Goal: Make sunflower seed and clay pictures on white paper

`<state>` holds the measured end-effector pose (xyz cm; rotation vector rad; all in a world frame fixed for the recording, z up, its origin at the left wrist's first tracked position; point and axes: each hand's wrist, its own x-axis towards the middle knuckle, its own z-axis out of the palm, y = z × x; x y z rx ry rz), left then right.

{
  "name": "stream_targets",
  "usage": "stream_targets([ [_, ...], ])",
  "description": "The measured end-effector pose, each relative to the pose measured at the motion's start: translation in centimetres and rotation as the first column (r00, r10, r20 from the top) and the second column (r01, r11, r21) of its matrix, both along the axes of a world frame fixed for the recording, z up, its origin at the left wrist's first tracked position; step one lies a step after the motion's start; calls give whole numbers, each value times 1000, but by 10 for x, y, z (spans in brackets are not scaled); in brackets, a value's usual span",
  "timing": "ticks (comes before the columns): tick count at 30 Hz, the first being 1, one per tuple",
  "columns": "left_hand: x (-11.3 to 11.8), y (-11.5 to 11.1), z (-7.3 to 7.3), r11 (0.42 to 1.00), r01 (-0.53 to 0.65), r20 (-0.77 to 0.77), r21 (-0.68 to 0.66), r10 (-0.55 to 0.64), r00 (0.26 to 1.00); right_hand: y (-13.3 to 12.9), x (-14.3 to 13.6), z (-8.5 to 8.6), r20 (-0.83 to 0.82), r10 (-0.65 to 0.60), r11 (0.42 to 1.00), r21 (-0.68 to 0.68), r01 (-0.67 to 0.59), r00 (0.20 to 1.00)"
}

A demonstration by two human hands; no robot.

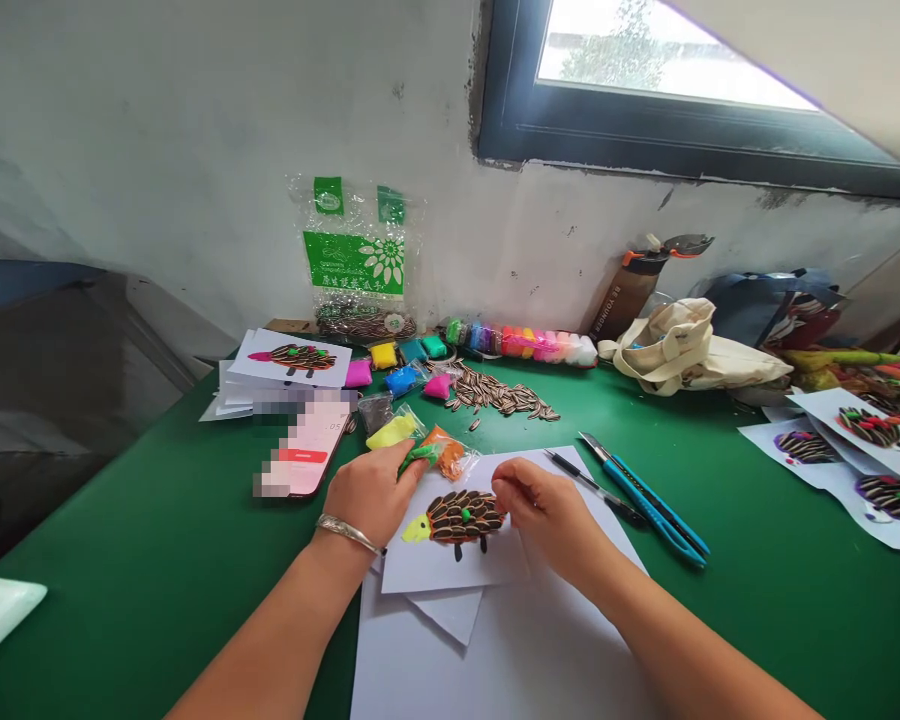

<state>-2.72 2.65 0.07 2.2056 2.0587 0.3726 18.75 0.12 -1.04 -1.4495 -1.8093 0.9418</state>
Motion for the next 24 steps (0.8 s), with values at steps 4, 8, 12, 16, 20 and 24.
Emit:
stream_targets([
  [4, -1, -1, -1, 1000, -8, 13, -7, 8, 1000, 1, 3, 4, 26, -66, 998, -10, 67, 997],
  [8, -1, -1, 0, 1000, -4, 20, -1, 4, 1000, -1, 1, 3, 33, -33, 998, 48, 31, 999],
  [12, 0, -1, 2, 1000, 3, 16, -8, -2, 1000, -4, -6, 0, 49, 18, 999, 48, -20, 999],
  [16, 0, 0, 1, 1000, -5, 10, -14, 5, 1000, -6, -15, 5, 206, 100, 986, 113, -125, 973],
  [20, -2, -1, -1, 1000, 7, 17, 1, -7, 1000, -6, -17, 4, 269, 67, 961, 241, -134, 961],
  [24, -2, -1, -2, 1000, 6, 24, 5, -6, 1000, -6, -17, -6, 226, 49, 947, 300, -117, 973],
])
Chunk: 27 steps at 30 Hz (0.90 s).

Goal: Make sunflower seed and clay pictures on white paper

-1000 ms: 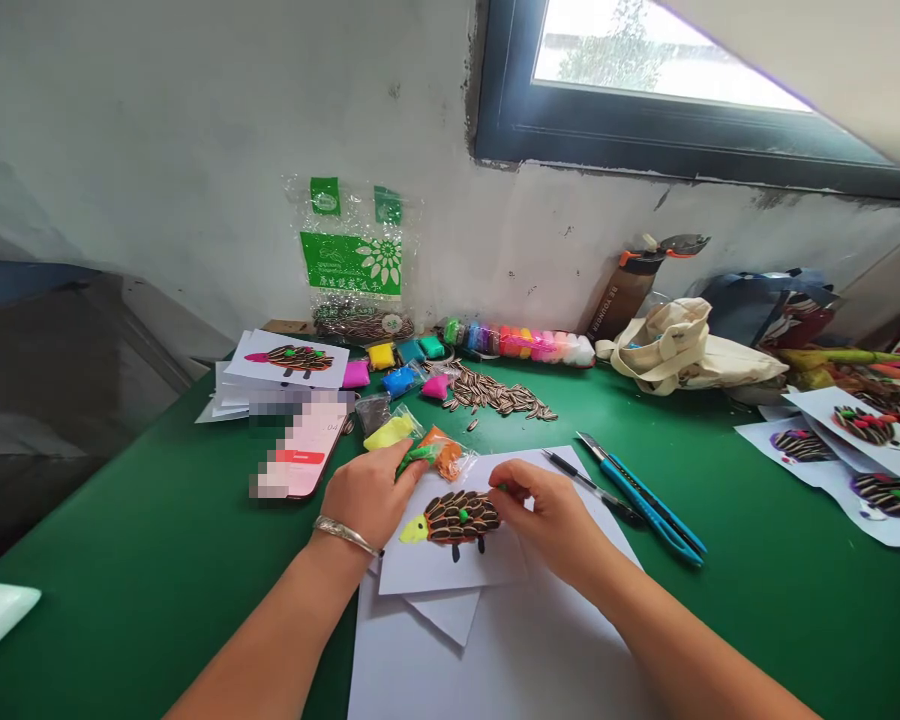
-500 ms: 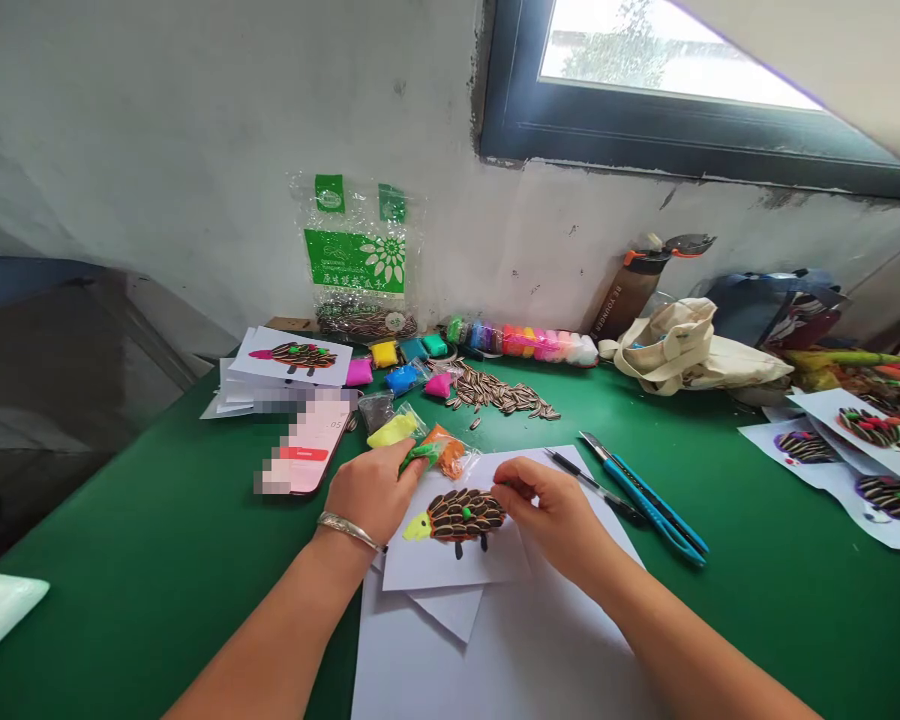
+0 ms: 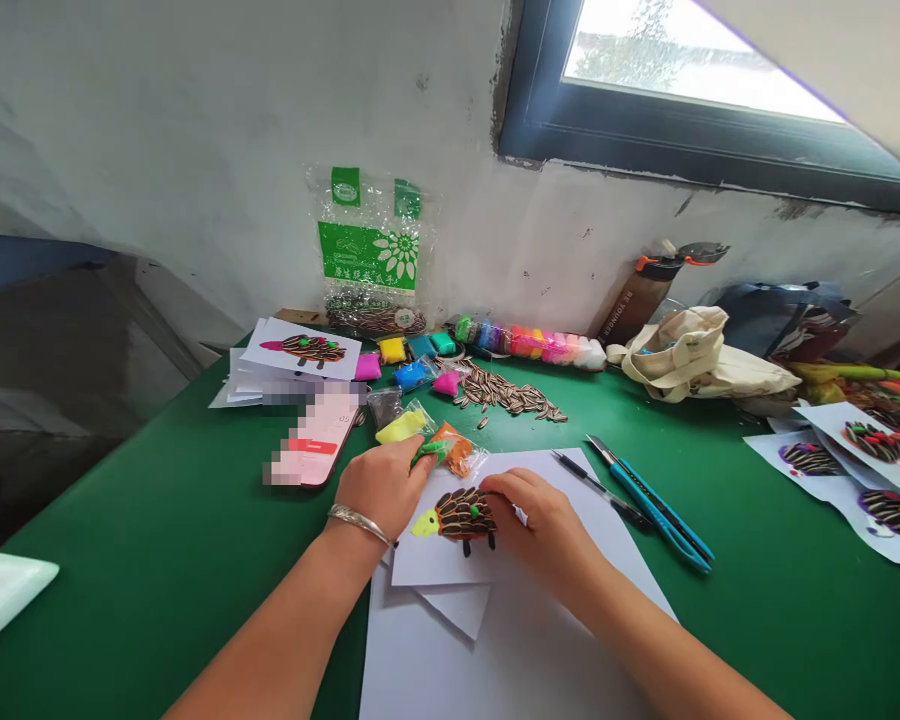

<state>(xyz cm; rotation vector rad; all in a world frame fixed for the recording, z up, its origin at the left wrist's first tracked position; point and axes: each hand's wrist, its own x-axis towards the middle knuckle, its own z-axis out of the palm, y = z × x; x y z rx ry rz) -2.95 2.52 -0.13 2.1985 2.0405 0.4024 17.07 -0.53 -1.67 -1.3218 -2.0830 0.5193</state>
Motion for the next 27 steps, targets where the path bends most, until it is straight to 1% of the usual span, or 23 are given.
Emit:
stream_targets([
  [2, 0, 0, 0, 1000, 0, -4, 2, 0, 1000, 0, -2, -3, -10, -4, 999, 34, 4, 1000],
  [5, 1, 0, 0, 1000, 14, -12, 8, -14, 1000, -1, -9, -2, 28, -3, 999, 35, 2, 1000],
  [7, 1, 0, 0, 1000, 19, -15, 9, -19, 1000, 0, -14, -2, 62, 39, 998, 46, -41, 997],
  [10, 1, 0, -1, 1000, 27, -7, 15, -27, 1000, 2, -21, -7, 71, 77, 988, 127, -85, 995],
  [12, 1, 0, -1, 999, 33, -1, 18, -33, 999, 3, -23, -11, 69, 67, 983, 164, -77, 995],
  [16, 1, 0, 0, 999, 32, 6, 5, -33, 999, 2, -26, -17, 118, 43, 984, 168, -63, 992],
  [20, 2, -1, 1, 999, 29, 8, -22, -29, 1000, -1, -27, -15, 201, 10, 983, 180, -47, 980],
  [24, 2, -1, 0, 999, 36, 19, -19, -36, 999, -2, -26, -11, 231, -22, 975, 222, -31, 973],
  [27, 2, 0, -2, 999, 30, 25, -16, -30, 999, -3, -25, -10, 256, -16, 968, 245, -49, 967],
])
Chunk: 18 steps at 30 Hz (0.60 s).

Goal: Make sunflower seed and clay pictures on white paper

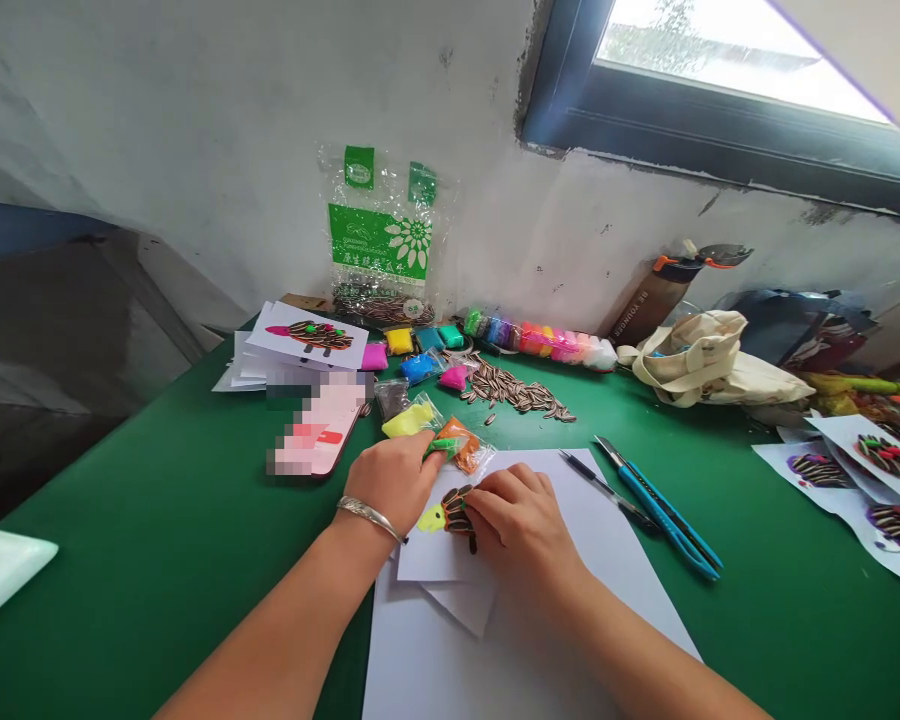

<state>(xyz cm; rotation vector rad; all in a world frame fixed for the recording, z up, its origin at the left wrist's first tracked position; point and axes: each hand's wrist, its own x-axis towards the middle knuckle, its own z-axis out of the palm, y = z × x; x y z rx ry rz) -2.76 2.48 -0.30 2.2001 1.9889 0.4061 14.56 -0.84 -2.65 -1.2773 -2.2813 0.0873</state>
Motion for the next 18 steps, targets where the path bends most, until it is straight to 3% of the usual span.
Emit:
stream_targets([
  [9, 0, 0, -1, 1000, 16, 0, 18, -16, 1000, -6, 0, 7, -36, 30, 997, -71, -33, 999],
  [18, 0, -1, -1, 1000, -8, 13, -16, 8, 1000, -8, 4, 13, -61, 42, 998, -45, -45, 997],
])
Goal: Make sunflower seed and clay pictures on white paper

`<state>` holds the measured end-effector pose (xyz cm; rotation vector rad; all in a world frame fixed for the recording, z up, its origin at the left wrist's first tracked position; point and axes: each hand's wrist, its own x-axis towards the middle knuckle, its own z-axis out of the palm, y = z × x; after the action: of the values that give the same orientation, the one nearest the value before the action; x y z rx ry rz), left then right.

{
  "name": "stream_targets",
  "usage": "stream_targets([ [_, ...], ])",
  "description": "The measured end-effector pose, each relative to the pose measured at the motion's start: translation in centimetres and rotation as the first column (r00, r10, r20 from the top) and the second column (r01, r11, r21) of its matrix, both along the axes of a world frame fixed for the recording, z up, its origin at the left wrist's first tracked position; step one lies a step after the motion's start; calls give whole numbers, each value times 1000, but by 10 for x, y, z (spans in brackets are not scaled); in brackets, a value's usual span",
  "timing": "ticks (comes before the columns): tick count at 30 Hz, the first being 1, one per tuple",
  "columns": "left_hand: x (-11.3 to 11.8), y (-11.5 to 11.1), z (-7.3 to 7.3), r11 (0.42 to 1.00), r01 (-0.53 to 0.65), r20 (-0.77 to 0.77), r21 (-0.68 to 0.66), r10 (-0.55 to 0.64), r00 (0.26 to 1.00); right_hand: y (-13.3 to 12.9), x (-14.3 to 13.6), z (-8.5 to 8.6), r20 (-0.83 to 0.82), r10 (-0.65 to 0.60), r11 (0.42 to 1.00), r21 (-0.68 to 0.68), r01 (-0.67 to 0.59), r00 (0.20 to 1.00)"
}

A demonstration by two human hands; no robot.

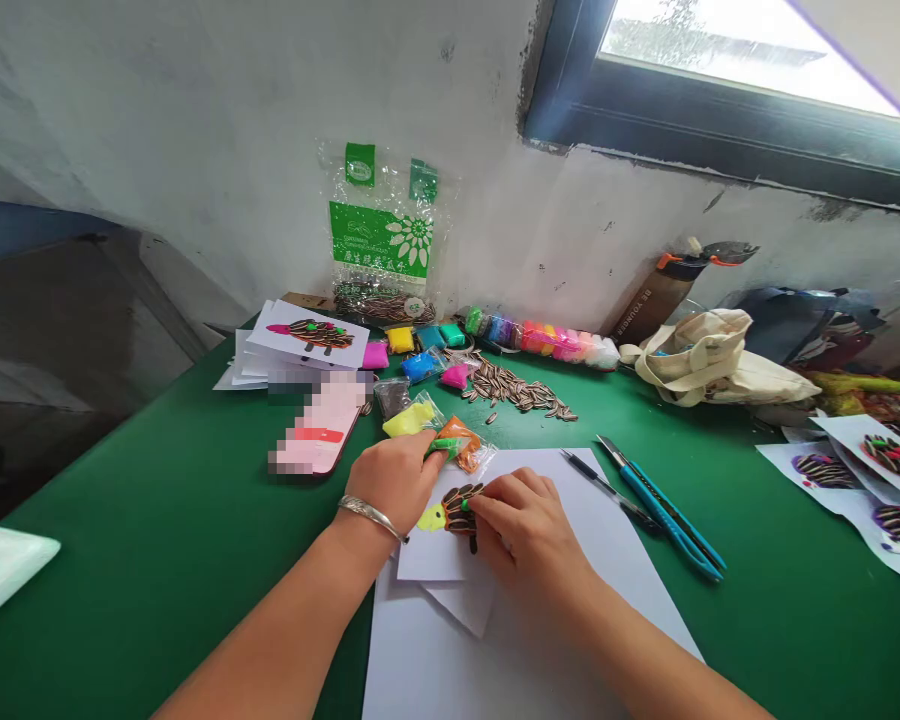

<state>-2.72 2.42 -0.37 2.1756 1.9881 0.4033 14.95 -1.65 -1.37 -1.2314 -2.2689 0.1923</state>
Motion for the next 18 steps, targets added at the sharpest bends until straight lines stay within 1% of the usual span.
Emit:
stream_targets([
  [2, 0, 0, -1, 1000, 6, -12, 12, -6, 1000, 0, 0, 0, -2, 10, 1000, -3, -10, 1000],
  [5, 0, 0, -1, 999, 21, -19, 36, -20, 1000, 3, 6, 1, -28, -14, 1000, 1, 14, 1000],
  [11, 0, 0, 2, 998, 15, 9, 54, -15, 1000, 17, 32, -2, -107, -105, 994, 0, 106, 989],
  [13, 0, -1, 3, 997, 9, 63, 80, -14, 998, 20, 38, -3, -156, -150, 989, -27, 147, 976],
  [15, 0, -2, 6, 995, 13, 162, 103, -30, 986, 22, 40, -2, -211, -173, 985, -62, 164, 962],
  [18, 1, -5, 9, 993, 53, 337, 102, -84, 938, 18, 37, 2, -305, -127, 992, -52, 116, 944],
])
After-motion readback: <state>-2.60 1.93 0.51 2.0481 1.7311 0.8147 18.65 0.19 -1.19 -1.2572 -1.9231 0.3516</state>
